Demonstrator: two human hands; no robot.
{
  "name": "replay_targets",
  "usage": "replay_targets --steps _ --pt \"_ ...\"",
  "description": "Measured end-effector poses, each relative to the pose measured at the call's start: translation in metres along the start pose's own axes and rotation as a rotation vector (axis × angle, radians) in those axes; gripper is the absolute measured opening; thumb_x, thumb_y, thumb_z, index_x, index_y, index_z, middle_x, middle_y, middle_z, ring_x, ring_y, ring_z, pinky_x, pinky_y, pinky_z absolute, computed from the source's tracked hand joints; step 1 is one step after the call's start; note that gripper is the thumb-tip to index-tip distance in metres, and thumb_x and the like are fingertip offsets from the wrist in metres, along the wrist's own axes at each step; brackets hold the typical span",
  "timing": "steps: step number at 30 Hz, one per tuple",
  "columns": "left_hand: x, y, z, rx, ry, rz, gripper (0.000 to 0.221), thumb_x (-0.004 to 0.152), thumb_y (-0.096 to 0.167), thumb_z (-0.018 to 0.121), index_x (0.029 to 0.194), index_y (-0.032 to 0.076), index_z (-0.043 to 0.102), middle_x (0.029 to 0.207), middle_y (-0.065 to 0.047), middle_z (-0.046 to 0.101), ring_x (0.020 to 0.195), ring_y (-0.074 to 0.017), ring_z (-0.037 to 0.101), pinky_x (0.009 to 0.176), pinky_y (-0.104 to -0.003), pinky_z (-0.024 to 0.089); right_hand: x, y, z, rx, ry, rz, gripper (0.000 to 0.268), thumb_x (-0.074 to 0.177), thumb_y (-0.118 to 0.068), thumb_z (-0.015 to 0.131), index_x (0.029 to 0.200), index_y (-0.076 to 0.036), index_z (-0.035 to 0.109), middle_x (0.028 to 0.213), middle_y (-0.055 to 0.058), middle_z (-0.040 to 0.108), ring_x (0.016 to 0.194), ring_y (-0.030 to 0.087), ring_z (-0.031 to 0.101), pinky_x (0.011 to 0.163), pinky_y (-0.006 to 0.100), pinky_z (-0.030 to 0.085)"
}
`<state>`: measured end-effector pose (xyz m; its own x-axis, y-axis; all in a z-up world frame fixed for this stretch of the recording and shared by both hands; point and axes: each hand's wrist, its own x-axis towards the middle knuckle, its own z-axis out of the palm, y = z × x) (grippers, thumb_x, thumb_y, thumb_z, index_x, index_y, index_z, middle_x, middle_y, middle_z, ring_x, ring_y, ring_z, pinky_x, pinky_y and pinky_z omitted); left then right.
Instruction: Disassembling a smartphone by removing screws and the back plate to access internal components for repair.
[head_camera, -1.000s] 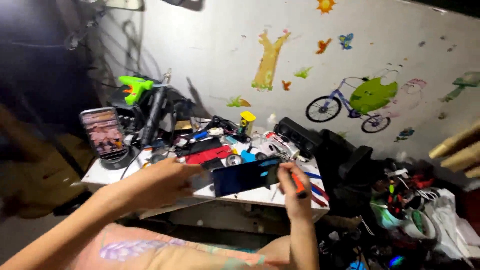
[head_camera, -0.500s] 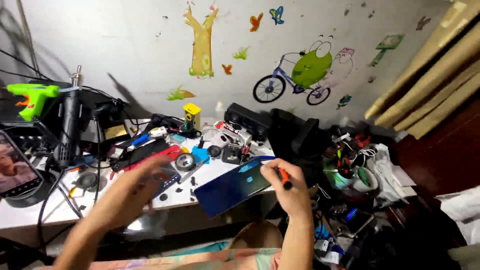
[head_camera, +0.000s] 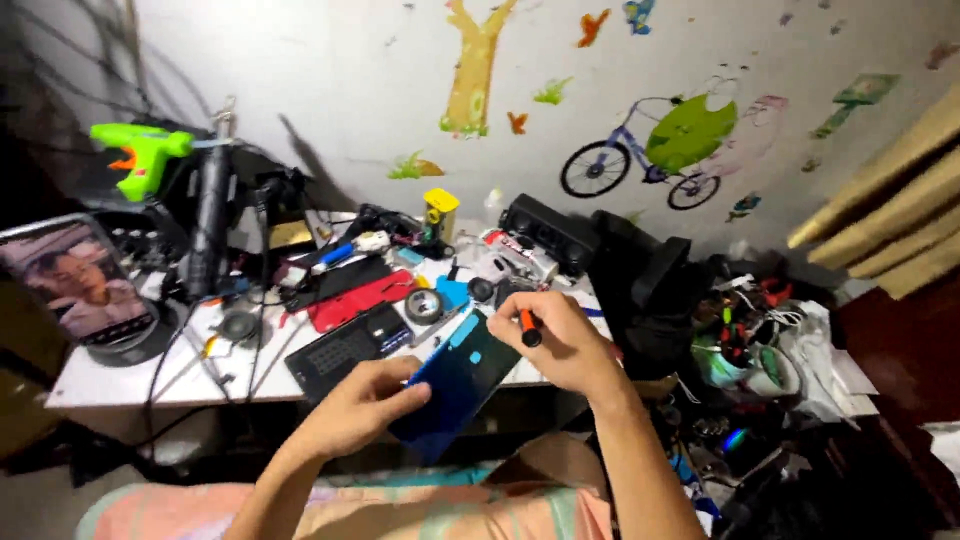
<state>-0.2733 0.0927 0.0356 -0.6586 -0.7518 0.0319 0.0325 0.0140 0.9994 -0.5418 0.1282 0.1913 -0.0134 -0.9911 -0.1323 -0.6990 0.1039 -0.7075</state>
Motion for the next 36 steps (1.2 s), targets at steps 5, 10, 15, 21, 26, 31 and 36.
replay_targets --steps 5,10,15,21,26,31,36 --pt "-0.034 -0.015 -0.075 0.006 0.379 -0.068 0.017 0.104 0.023 0.08 0.111 0.007 0.082 0.102 -0.005 0.077 0.089 -0.0142 0.07 0.079 -0.032 0.056 0.011 0.014 0.028 0.117 0.141 -0.158 0.032 0.104 -0.041 0.074 0.11 -0.013 0.086 0.072 0.0 0.067 0.069 0.013 0.062 0.07 0.029 0.049" --pt "-0.088 0.022 -0.126 -0.053 0.681 0.188 0.032 0.111 0.02 0.071 0.13 -0.002 0.084 0.127 -0.004 0.08 0.116 -0.0137 0.068 0.104 -0.031 0.057 0.04 0.048 0.115 0.354 0.18 -0.345 0.036 0.097 0.0 0.079 0.13 -0.013 0.083 0.093 0.003 0.081 0.083 0.01 0.075 0.08 0.024 0.062" --pt "-0.112 0.039 -0.136 -0.033 0.88 0.14 0.034 0.117 0.024 0.064 0.133 -0.002 0.08 0.126 -0.005 0.08 0.116 -0.0139 0.07 0.108 -0.031 0.057 0.043 0.042 0.22 -0.541 0.183 -0.914 0.075 0.083 -0.046 0.101 0.147 -0.017 0.073 0.128 0.018 0.078 0.117 0.041 0.063 0.101 0.052 0.053" --pt "-0.115 0.033 -0.144 -0.101 0.904 0.174 0.036 0.115 0.022 0.065 0.139 -0.002 0.078 0.135 -0.008 0.08 0.123 -0.0149 0.07 0.114 -0.031 0.056 0.056 0.029 0.26 -0.644 0.44 -1.15 0.034 0.095 0.007 0.075 0.119 -0.015 0.087 0.071 0.009 0.058 0.082 0.034 0.054 0.069 0.044 0.047" --pt "-0.11 0.034 -0.14 -0.157 0.939 0.165 0.036 0.113 0.02 0.067 0.137 -0.003 0.079 0.132 -0.01 0.082 0.12 -0.0169 0.073 0.112 -0.032 0.059 0.064 0.018 0.229 -0.447 0.622 -1.173 0.01 0.114 -0.001 0.066 0.109 -0.007 0.072 0.102 0.01 0.057 0.097 0.027 0.068 0.088 0.041 0.048" --pt "-0.087 0.001 -0.142 -0.045 1.083 0.062 0.044 0.104 0.031 0.078 0.138 0.002 0.081 0.133 0.0 0.078 0.123 -0.0068 0.064 0.121 -0.028 0.047 0.074 0.014 0.191 0.391 0.66 -0.96 0.017 0.111 0.002 0.068 0.127 0.001 0.074 0.092 0.01 0.077 0.123 0.041 0.083 0.112 0.052 0.067" --pt "-0.057 -0.011 -0.108 -0.182 0.957 0.11 0.027 0.108 0.027 0.078 0.119 0.005 0.088 0.114 0.003 0.082 0.104 -0.0053 0.065 0.101 -0.023 0.053 0.083 0.014 0.163 1.256 0.874 -0.367 0.016 0.109 -0.008 0.065 0.117 -0.009 0.051 0.082 0.019 0.07 0.073 0.035 0.082 0.074 0.038 0.065"
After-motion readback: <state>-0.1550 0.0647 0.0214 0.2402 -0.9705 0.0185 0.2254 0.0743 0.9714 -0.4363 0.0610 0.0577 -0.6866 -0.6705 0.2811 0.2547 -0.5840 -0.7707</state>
